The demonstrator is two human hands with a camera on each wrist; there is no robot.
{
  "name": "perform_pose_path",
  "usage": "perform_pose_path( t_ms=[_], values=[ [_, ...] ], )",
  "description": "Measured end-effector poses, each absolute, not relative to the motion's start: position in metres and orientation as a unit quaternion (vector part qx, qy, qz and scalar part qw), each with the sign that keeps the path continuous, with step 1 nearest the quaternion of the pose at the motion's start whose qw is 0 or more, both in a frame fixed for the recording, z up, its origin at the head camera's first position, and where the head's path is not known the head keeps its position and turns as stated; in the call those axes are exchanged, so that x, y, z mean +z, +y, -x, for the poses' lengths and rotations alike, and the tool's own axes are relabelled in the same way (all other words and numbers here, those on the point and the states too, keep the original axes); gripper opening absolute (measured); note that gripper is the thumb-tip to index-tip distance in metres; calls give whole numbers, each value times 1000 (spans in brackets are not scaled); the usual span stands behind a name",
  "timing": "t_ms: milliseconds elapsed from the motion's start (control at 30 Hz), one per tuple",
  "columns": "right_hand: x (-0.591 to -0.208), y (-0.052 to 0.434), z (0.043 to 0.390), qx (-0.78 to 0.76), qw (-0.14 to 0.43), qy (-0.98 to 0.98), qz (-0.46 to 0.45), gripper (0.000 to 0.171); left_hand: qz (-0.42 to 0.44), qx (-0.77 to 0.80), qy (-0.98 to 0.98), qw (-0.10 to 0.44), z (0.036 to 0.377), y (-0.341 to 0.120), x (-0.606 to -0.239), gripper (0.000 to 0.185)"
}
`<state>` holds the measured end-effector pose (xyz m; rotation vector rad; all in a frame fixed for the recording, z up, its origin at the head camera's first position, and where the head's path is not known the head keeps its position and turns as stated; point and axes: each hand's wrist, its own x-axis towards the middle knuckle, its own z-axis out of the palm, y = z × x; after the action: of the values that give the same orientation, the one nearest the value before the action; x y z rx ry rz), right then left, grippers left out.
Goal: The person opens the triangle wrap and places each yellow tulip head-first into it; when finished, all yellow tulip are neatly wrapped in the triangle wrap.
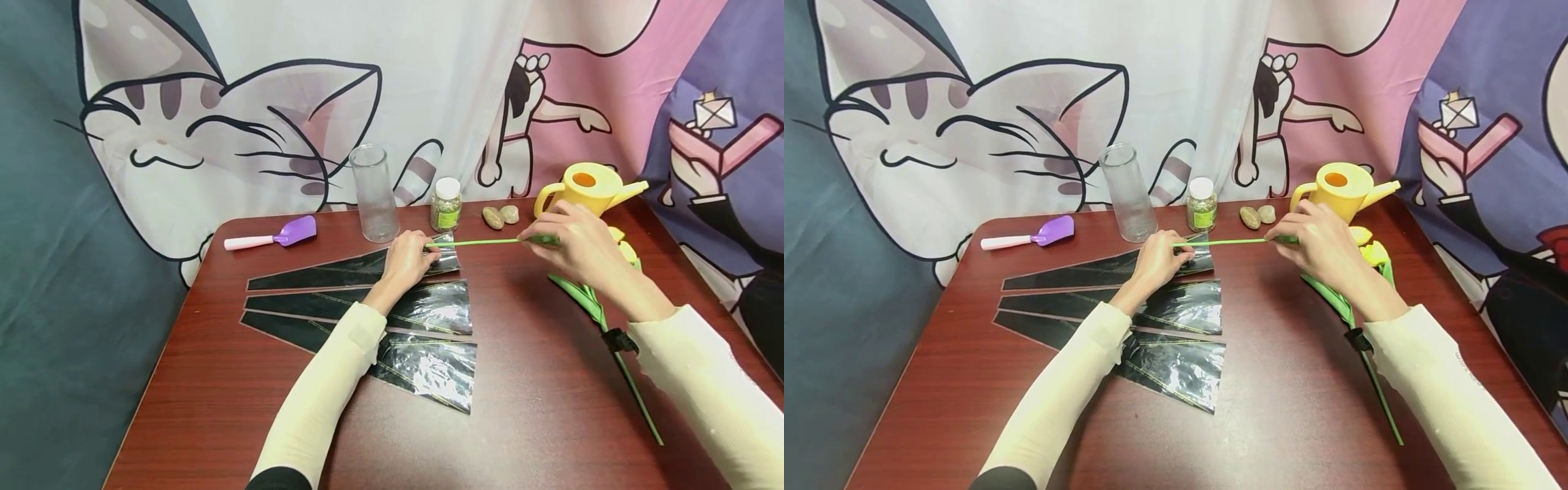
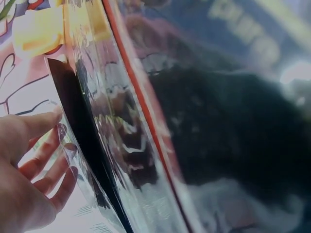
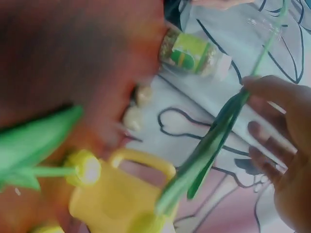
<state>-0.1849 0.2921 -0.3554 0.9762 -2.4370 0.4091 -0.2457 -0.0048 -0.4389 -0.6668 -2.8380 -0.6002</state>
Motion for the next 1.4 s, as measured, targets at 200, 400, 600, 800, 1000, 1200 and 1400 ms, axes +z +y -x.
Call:
perform_pose_path(
  t_ms=[200, 400, 600, 800, 1000, 1200, 1400],
  values=[
    [-363, 315, 189, 87, 212, -926, -301, 21, 205, -234, -948, 72, 245, -6, -441, 5],
    [-381, 331, 193, 71, 185, -940, -279, 21, 204, -243, -946, 74, 244, -6, -440, 5],
    [-389, 325, 199, 61, 162, -941, -291, 21, 209, -248, -943, 77, 243, -4, -439, 7],
    [-397, 303, 206, 72, 143, -939, -306, 19, 224, -236, -942, 78, 243, -1, -436, 5],
    [-411, 283, 212, 87, 130, -939, -306, 14, 236, -228, -941, 76, 243, -1, -438, 5],
    [-420, 271, 217, 103, 140, -936, -305, 11, 243, -232, -938, 84, 241, -1, -439, 5],
    [-424, 265, 218, 118, 146, -932, -309, 10, 243, -227, -940, 79, 240, -1, -437, 5]
  ],
)
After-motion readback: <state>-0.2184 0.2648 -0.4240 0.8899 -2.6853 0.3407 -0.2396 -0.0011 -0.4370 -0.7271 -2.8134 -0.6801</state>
